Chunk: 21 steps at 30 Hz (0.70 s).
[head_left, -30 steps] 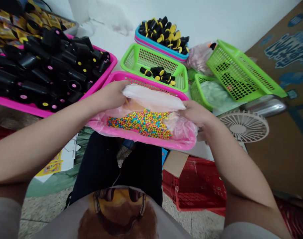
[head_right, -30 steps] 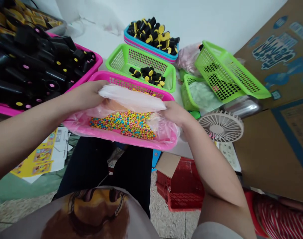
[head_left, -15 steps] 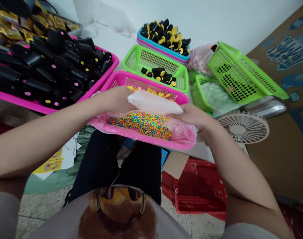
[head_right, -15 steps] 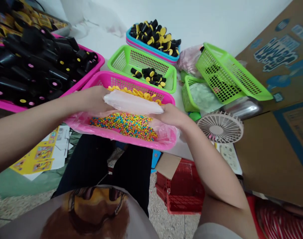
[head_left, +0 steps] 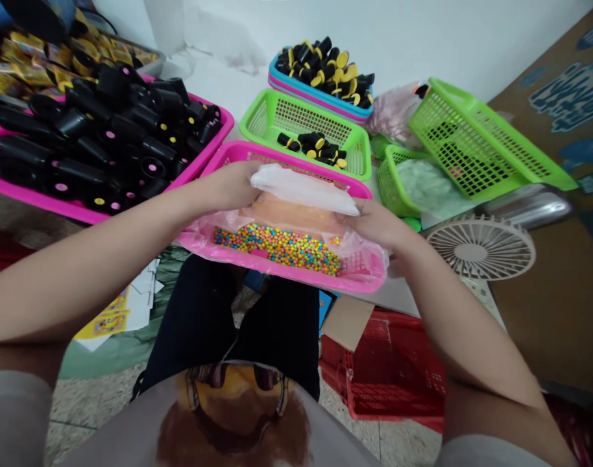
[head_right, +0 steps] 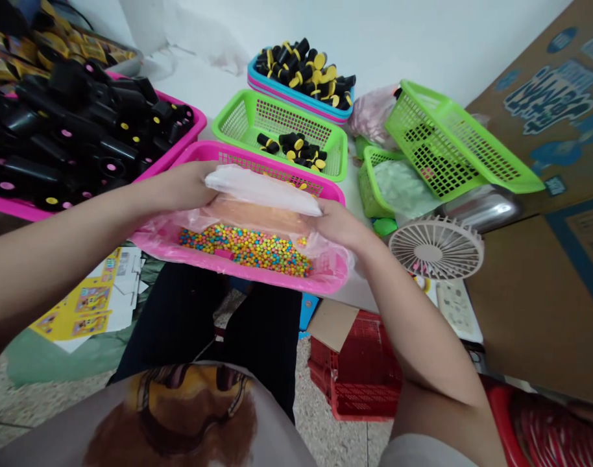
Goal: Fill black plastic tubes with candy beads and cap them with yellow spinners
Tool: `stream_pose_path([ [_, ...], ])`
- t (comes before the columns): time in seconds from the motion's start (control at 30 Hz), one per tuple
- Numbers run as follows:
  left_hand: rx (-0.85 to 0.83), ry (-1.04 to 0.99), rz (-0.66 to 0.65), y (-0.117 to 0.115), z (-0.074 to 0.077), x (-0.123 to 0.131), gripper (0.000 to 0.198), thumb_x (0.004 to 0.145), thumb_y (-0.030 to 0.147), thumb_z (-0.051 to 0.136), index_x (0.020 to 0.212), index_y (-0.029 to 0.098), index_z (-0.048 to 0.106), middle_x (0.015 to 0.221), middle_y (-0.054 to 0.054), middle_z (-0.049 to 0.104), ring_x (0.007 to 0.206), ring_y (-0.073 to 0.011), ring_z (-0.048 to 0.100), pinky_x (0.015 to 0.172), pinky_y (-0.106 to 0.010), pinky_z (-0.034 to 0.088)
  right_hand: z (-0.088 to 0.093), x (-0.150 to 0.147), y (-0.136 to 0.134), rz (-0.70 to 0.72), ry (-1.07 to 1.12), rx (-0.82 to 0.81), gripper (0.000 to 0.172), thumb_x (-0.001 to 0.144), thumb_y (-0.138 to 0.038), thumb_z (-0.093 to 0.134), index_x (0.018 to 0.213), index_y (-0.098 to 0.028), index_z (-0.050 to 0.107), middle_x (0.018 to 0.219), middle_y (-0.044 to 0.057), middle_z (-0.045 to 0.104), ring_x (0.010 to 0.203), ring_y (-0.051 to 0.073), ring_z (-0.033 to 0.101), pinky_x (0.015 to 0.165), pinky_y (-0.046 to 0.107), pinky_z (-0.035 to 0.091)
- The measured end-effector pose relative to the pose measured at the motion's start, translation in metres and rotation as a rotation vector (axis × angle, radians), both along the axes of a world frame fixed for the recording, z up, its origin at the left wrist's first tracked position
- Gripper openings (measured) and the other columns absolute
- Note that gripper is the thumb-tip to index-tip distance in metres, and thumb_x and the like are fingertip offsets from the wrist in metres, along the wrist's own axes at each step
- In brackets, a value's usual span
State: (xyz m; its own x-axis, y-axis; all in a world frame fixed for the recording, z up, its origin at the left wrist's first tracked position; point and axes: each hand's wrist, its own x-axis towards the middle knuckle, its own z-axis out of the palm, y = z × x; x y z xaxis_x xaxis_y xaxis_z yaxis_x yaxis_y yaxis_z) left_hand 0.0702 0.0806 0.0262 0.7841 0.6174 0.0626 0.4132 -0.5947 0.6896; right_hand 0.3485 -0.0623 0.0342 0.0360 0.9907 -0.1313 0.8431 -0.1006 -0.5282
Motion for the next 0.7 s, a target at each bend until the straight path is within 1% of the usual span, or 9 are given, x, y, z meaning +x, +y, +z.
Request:
stream_pose_path([
  [0.07, -0.045, 0.036, -0.056, -0.004, 0.004, -0.001, 0.047, 0.080, 0.027, 0.051, 0.121, 0.020, 0.073, 0.116, -0.005, 0.078, 0.113, -0.0284, 0.071, 0.105, -0.044, 0.054, 0.008, 0.000, -0.006, 0.019, -0.173, -0.057, 0.025, 0.094, -0.038, 0.064, 0.108, -0.022, 0.077, 0.103, 0.005, 0.082, 0.099, 0.029, 0.074, 0.085, 0.036, 0.058],
  [0.13, -0.083, 0.041, -0.076, -0.007, 0.008, -0.003, 0.049, 0.082, 0.033, 0.055, 0.127, 0.023, 0.071, 0.116, -0.003, 0.078, 0.115, -0.0275, 0.071, 0.106, -0.041, 0.054, 0.015, -0.003, -0.011, 0.024, -0.359, -0.110, 0.023, 0.093, -0.040, 0.066, 0.102, -0.023, 0.078, 0.096, 0.008, 0.082, 0.096, 0.031, 0.075, 0.080, 0.035, 0.056],
  [0.2, -0.088, 0.036, -0.059, -0.008, 0.011, -0.004, 0.050, 0.081, 0.036, 0.057, 0.127, 0.024, 0.071, 0.114, -0.002, 0.078, 0.114, -0.0270, 0.071, 0.106, -0.040, 0.054, 0.021, -0.010, -0.014, 0.034, -0.500, -0.171, 0.026, 0.093, -0.044, 0.066, 0.099, -0.022, 0.079, 0.089, 0.011, 0.081, 0.092, 0.032, 0.075, 0.075, 0.035, 0.054],
  [0.3, -0.080, 0.058, -0.016, -0.005, 0.011, -0.004, 0.047, 0.079, 0.034, 0.058, 0.123, 0.023, 0.072, 0.112, -0.001, 0.078, 0.111, -0.0269, 0.072, 0.105, -0.039, 0.055, 0.027, -0.020, -0.013, 0.096, -0.582, -0.280, 0.031, 0.091, -0.048, 0.068, 0.100, -0.020, 0.079, 0.087, 0.014, 0.080, 0.086, 0.032, 0.075, 0.070, 0.035, 0.052],
  [0.37, -0.086, 0.058, -0.007, -0.003, 0.008, -0.003, 0.047, 0.078, 0.033, 0.056, 0.121, 0.022, 0.072, 0.112, -0.002, 0.078, 0.111, -0.0273, 0.072, 0.105, -0.040, 0.055, 0.030, -0.023, -0.009, 0.126, -0.582, -0.333, 0.028, 0.086, -0.045, 0.075, 0.096, -0.019, 0.080, 0.085, 0.013, 0.079, 0.082, 0.031, 0.074, 0.068, 0.035, 0.051],
  [0.47, -0.095, 0.031, -0.021, -0.002, 0.006, -0.002, 0.049, 0.078, 0.030, 0.054, 0.122, 0.021, 0.072, 0.115, -0.001, 0.078, 0.112, -0.0271, 0.072, 0.107, -0.041, 0.054, 0.033, -0.022, -0.007, 0.132, -0.518, -0.351, 0.018, 0.078, -0.028, 0.076, 0.094, -0.021, 0.079, 0.083, 0.009, 0.079, 0.079, 0.029, 0.073, 0.067, 0.034, 0.053],
  [0.53, -0.098, 0.023, -0.024, -0.004, 0.008, -0.003, 0.050, 0.078, 0.029, 0.054, 0.125, 0.019, 0.071, 0.118, -0.002, 0.078, 0.112, -0.0257, 0.071, 0.107, -0.040, 0.053, 0.032, -0.019, -0.009, 0.123, -0.425, -0.322, 0.028, 0.074, -0.016, 0.070, 0.100, -0.022, 0.079, 0.088, 0.006, 0.080, 0.084, 0.028, 0.074, 0.071, 0.034, 0.056],
  [0.6, -0.101, 0.032, -0.023, -0.008, 0.011, -0.004, 0.050, 0.082, 0.028, 0.053, 0.127, 0.017, 0.070, 0.121, -0.003, 0.078, 0.111, -0.0236, 0.071, 0.105, -0.037, 0.053, 0.030, -0.016, -0.014, 0.100, -0.301, -0.274, 0.037, 0.072, -0.011, 0.065, 0.104, -0.024, 0.077, 0.094, 0.004, 0.081, 0.089, 0.029, 0.074, 0.077, 0.036, 0.059],
  [0.7, -0.108, 0.052, -0.016, -0.013, 0.018, -0.005, 0.047, 0.086, 0.027, 0.051, 0.127, 0.016, 0.069, 0.120, -0.003, 0.079, 0.110, -0.0215, 0.069, 0.101, -0.033, 0.054, 0.024, -0.011, -0.021, 0.067, -0.180, -0.198, 0.031, 0.071, -0.013, 0.063, 0.099, -0.023, 0.074, 0.090, 0.002, 0.080, 0.087, 0.028, 0.074, 0.077, 0.038, 0.062],
])
